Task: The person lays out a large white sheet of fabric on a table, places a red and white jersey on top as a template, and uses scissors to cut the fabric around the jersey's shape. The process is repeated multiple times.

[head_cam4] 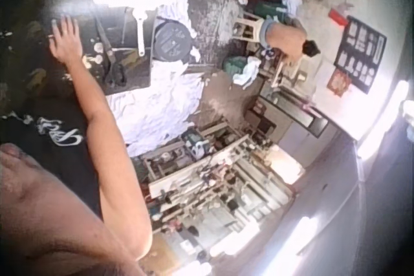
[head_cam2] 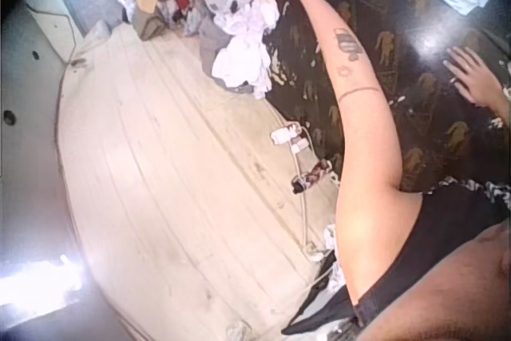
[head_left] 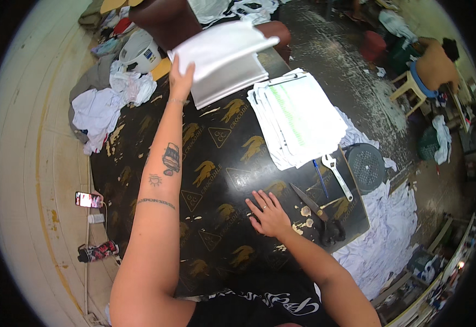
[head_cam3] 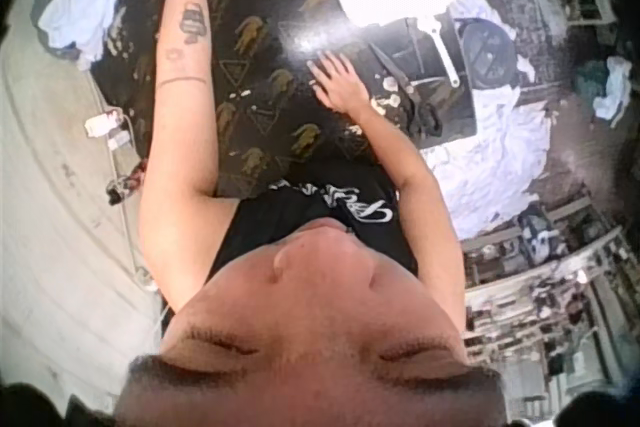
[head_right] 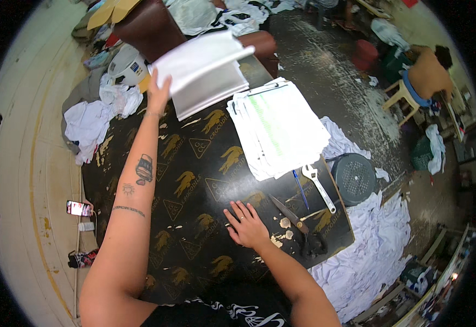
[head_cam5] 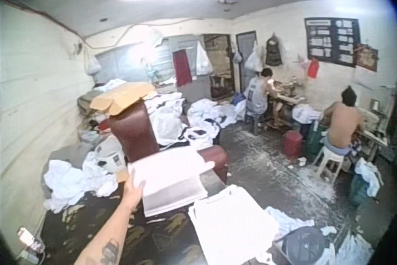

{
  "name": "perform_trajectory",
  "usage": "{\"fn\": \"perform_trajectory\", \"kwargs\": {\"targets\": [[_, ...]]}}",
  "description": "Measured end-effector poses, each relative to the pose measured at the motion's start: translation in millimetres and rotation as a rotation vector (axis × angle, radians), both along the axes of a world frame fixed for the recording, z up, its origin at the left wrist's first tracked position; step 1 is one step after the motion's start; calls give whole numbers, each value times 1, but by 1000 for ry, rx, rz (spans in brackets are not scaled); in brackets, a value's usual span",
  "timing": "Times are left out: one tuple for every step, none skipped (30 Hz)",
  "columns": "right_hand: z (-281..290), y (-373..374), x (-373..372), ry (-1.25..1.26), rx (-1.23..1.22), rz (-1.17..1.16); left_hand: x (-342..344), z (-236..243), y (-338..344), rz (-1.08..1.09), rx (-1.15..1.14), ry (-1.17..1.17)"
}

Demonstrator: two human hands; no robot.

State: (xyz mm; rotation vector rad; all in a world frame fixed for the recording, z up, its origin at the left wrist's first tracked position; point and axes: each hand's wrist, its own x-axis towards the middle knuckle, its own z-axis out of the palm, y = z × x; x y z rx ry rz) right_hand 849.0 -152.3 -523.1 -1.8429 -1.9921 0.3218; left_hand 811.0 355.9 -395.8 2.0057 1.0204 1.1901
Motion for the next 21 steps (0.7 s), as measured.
{"fn": "perform_trajectory", "kwargs": {"targets": [[-1, -1, -2, 6, 1, -5, -20, -32, -5, 19, -109, 129], [-2, -3, -2, 11, 3, -7, -44, -63, -16, 151, -362, 270], [-4, -4, -2, 15, 4, -8, -66, -89, -30, 284, -466, 500], [-5, -4, -4, 48, 6, -21, -91, -114, -53, 376, -592, 687], [-6, -7, -5, 52, 61, -55, -112, -143, -96, 448, -395, 758], [-4, -11, -6, 43, 96, -95, -130, -161, -136, 338, -174, 886], [-1, -16, -4, 25, 139, -135, -144, -172, -173, 286, -3, 914], [3, -22, -4, 31, 304, -265, -157, -175, -207, 263, 85, 818], [8, -35, 5, -34, 249, -409, -165, -176, -242, 255, 59, 832], [12, -51, 14, -90, 231, -572, -176, -174, -282, 206, 71, 846], [15, -71, 22, -146, 203, -731, -188, -168, -324, 136, 99, 818], [17, -96, 38, -88, 190, -755, -199, -160, -364, 81, 34, 842], [19, -117, 48, -96, 160, -759, -205, -150, -400, 41, -3, 822], [19, -133, 56, -111, 103, -686, -207, -138, -435, 32, -70, 831], [19, -146, 63, -110, -30, -611, -204, -126, -468, 32, -133, 812], [15, -150, 66, -71, 11, -657, -198, -114, -501, -45, -151, 745], [10, -159, 72, -128, 116, -684, -186, -103, -533, -182, -55, 648], [5, -166, 80, -123, 174, -707, -175, -90, -556, -441, -73, 558], [-1, -172, 85, -49, 46, -735, -162, -77, -581, -683, -192, 561], [-7, -172, 92, -30, -58, -724, -149, -64, -600, -956, -440, 663], [-12, -171, 98, -40, -109, -654, -131, -53, -613, -1146, -766, 906]]}}
